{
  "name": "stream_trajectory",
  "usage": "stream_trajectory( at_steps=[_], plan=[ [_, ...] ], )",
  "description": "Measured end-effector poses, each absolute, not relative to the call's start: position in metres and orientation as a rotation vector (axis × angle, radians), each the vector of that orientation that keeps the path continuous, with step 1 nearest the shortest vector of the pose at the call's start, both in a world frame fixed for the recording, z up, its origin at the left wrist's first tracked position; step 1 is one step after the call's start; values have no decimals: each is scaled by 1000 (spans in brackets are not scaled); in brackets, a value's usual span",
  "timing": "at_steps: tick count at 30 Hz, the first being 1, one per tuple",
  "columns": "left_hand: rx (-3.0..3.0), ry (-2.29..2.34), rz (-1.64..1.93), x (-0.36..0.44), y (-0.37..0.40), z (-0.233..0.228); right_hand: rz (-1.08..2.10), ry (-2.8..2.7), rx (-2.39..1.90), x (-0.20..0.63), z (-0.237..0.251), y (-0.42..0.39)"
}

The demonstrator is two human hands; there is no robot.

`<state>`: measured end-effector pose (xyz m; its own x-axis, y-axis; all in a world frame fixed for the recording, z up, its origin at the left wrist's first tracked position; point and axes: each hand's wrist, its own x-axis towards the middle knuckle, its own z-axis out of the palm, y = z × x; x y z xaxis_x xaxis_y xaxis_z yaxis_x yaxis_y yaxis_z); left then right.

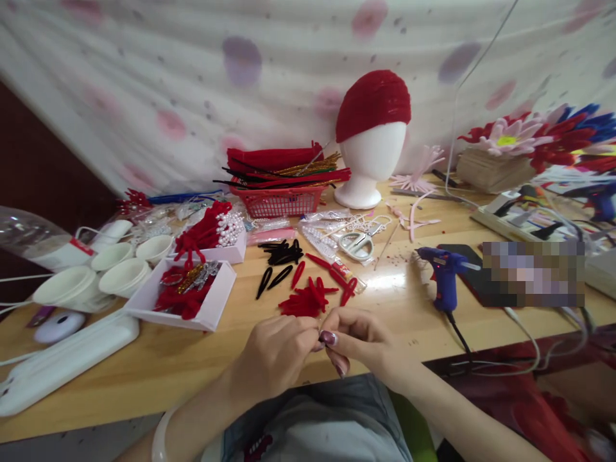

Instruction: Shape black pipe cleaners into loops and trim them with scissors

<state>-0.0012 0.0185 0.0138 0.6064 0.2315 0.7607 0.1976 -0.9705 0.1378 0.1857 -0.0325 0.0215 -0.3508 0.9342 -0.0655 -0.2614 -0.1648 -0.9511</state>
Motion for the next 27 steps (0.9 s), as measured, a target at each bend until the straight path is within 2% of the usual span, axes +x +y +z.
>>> stream_trajectory(
  at_steps=[3,9,11,16,22,24,27],
  plan=[
    [2821,387,1337,-4,18,15,1590,-1212,-887,185,23,-35],
    [2624,513,1358,-4,8,18,959,-1754,-989,185,40,-45],
    [2664,447,1388,-6,10,21,862,-1858,-955,187,44,-45],
    [2790,317,1371,-12,16,25,1056,-1775,-968,188,44,-42],
    [2521,578,1331,-13,4,23,1046,-1811,-979,186,48,-42],
    [2447,602,1318,-13,3,25,1196,-1685,-984,185,49,-42],
    [2669,440,1305,-16,11,30,1647,-1305,-890,183,42,-38]
  ],
)
